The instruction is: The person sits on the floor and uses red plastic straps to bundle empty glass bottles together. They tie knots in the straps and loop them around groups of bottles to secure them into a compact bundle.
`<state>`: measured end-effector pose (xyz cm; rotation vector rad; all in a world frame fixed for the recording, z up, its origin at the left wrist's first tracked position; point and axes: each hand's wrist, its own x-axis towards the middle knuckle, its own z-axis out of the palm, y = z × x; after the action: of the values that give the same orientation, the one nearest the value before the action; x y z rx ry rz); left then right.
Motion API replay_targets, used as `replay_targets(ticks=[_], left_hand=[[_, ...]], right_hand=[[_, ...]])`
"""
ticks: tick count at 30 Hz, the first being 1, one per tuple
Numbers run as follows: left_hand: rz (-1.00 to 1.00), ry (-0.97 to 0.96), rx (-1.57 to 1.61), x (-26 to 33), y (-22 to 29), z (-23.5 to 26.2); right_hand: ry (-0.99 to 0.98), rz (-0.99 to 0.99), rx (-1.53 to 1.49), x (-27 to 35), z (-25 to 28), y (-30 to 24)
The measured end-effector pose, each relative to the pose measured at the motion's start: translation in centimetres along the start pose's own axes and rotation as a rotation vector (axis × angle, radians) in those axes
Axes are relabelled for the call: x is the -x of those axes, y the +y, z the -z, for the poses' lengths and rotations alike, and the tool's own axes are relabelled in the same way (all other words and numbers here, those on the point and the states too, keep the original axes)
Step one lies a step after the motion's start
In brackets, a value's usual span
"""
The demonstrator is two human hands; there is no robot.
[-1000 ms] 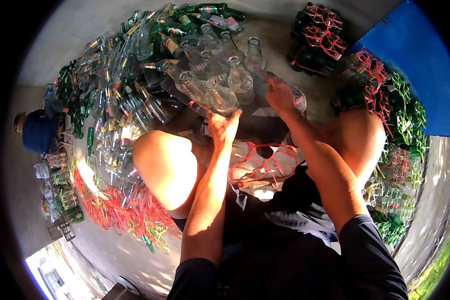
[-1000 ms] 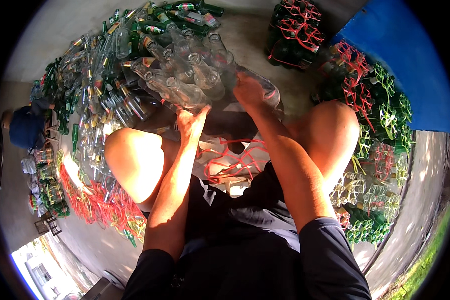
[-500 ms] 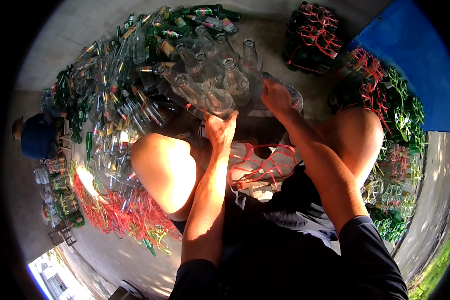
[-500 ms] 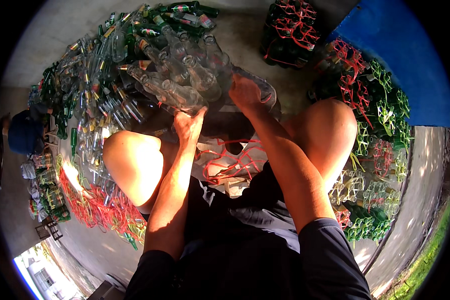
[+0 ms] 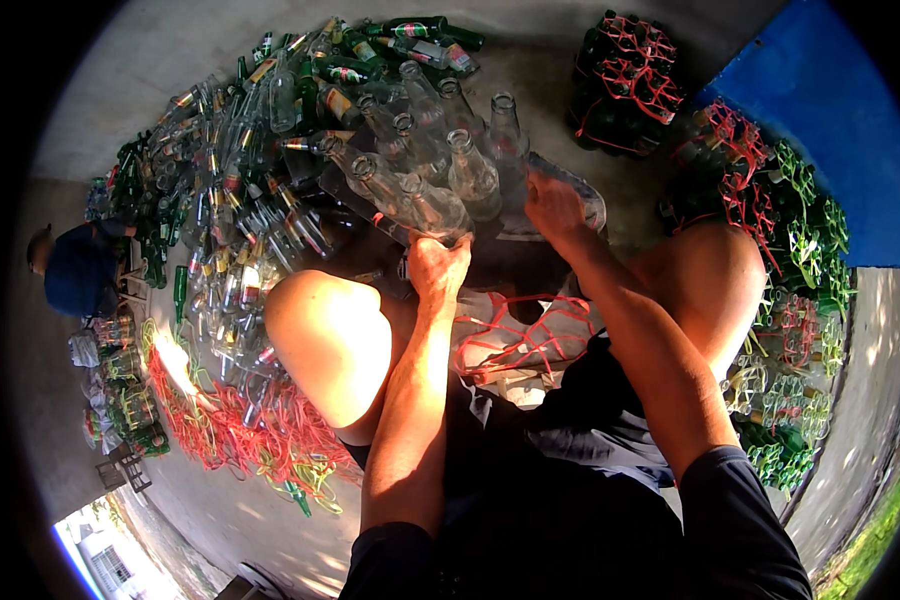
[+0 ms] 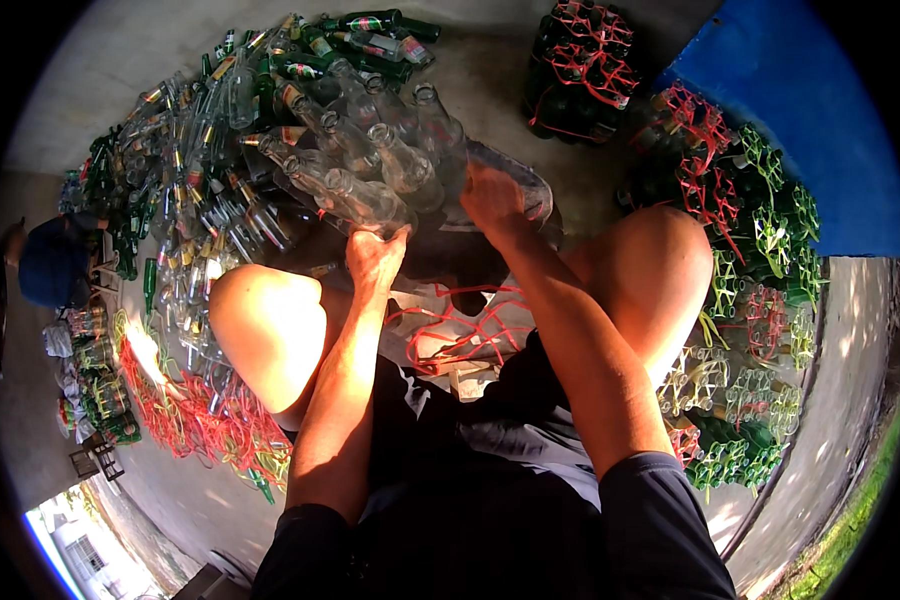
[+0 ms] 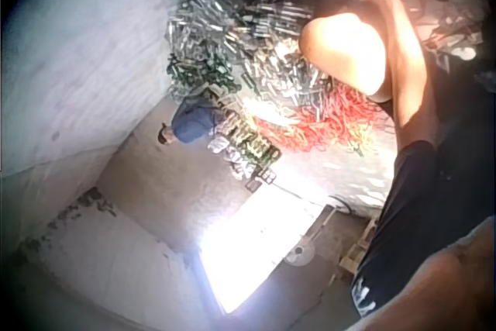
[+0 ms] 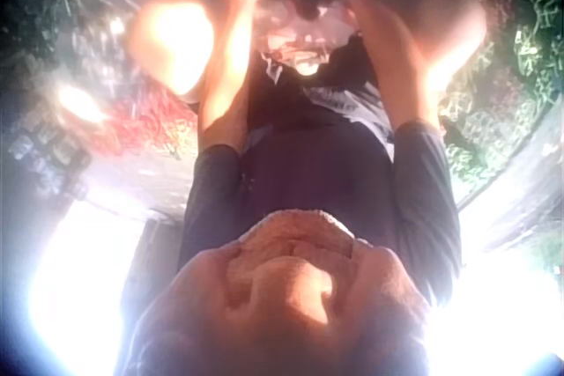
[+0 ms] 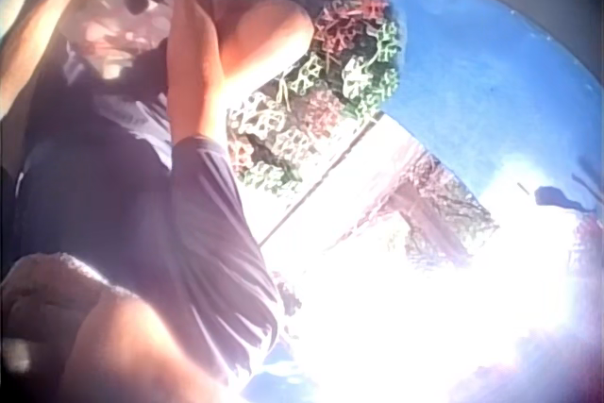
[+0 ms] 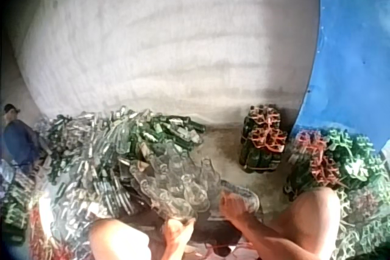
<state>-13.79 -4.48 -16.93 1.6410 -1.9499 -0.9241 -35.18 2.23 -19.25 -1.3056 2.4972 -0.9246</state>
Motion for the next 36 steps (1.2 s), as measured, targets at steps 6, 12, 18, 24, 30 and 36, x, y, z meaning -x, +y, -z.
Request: replay_targets(ticks=[6, 12, 18, 24, 30, 36], left_hand=[[0.032, -0.007, -0.129, -0.9, -0.8, 0.4], [0.061, -0.177, -0.132, -2.1, -1.6, 1.7], [0.010, -0.203, -0.161, -3.6, -2.8, 2.8], [0.022, -0.235, -0.187, -5.4, -2.0, 3.6], [0.036, -0.259, -0.210, -6.7, -1.4, 4.7], [0.030, -0.206, -0.211, -6.7, -1.6, 4.2]], right_hand=[[0.018, 0.006, -0.006, 1.3, -0.3, 0.2], [0.050, 0.055, 0.001, 2.9, -0.4, 0.0], [0.121, 0.089, -0.065, 4.6, -0.5, -0.9], [0.140, 0.097, -0.120, 5.7, -1.0, -0.6], [0.108, 0.020, -0.090, 7.1, -0.5, -2.3], [0.019, -0.025, -0.143, 6.9, -1.1, -2.3]])
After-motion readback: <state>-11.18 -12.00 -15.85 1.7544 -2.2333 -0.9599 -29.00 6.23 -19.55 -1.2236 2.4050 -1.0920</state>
